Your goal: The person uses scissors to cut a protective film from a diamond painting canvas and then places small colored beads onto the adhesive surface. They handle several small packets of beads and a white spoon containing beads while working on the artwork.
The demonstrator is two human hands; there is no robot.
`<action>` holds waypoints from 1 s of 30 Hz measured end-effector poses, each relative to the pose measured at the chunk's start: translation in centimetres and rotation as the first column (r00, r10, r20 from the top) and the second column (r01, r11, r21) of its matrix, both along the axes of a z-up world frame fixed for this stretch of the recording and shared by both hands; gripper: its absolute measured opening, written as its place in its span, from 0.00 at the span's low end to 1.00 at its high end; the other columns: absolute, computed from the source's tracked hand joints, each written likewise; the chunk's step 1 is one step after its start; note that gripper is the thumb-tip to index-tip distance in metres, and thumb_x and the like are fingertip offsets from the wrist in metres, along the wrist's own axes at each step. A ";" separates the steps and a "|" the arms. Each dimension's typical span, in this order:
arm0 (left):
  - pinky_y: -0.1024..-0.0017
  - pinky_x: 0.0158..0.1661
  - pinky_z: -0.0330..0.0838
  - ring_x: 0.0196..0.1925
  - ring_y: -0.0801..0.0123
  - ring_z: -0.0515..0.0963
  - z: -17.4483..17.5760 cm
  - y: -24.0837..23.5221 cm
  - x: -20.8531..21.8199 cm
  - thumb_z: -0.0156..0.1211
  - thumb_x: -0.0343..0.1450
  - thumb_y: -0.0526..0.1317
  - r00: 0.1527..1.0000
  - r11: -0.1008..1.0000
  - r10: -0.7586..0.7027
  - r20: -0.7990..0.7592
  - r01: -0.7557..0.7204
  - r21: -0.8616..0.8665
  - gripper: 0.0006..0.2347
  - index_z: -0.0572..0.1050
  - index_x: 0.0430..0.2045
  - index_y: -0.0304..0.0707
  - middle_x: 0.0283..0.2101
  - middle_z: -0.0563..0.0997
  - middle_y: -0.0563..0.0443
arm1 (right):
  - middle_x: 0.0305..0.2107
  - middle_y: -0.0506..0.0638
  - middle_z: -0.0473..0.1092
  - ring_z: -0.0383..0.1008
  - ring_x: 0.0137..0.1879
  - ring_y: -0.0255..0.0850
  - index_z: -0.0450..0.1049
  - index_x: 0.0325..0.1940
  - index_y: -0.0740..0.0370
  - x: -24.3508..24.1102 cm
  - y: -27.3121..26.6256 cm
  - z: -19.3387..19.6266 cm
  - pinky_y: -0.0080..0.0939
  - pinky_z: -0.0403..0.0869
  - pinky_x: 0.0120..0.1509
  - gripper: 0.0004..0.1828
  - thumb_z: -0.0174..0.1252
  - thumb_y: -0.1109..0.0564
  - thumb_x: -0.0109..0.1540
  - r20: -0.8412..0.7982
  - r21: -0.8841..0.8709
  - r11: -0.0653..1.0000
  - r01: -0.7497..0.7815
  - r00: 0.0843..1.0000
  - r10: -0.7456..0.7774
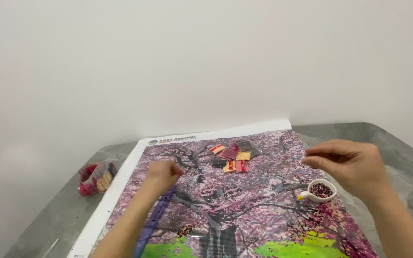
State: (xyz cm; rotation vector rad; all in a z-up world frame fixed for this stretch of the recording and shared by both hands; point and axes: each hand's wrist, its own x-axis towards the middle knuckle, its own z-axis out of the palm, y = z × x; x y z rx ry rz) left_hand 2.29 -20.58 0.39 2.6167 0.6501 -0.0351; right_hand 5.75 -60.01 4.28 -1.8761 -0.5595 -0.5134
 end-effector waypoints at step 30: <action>0.56 0.63 0.59 0.62 0.46 0.69 -7.1 -1.5 -9.0 0.45 0.75 0.45 0.374 0.426 -0.881 0.290 0.893 0.142 0.20 0.68 0.55 0.25 0.61 0.69 0.34 | 0.19 0.35 0.83 0.84 0.22 0.26 0.85 0.26 0.44 -3.2 2.0 1.1 0.26 0.83 0.26 0.10 0.73 0.46 0.42 0.286 -0.489 0.840 -0.237 0.866 0.410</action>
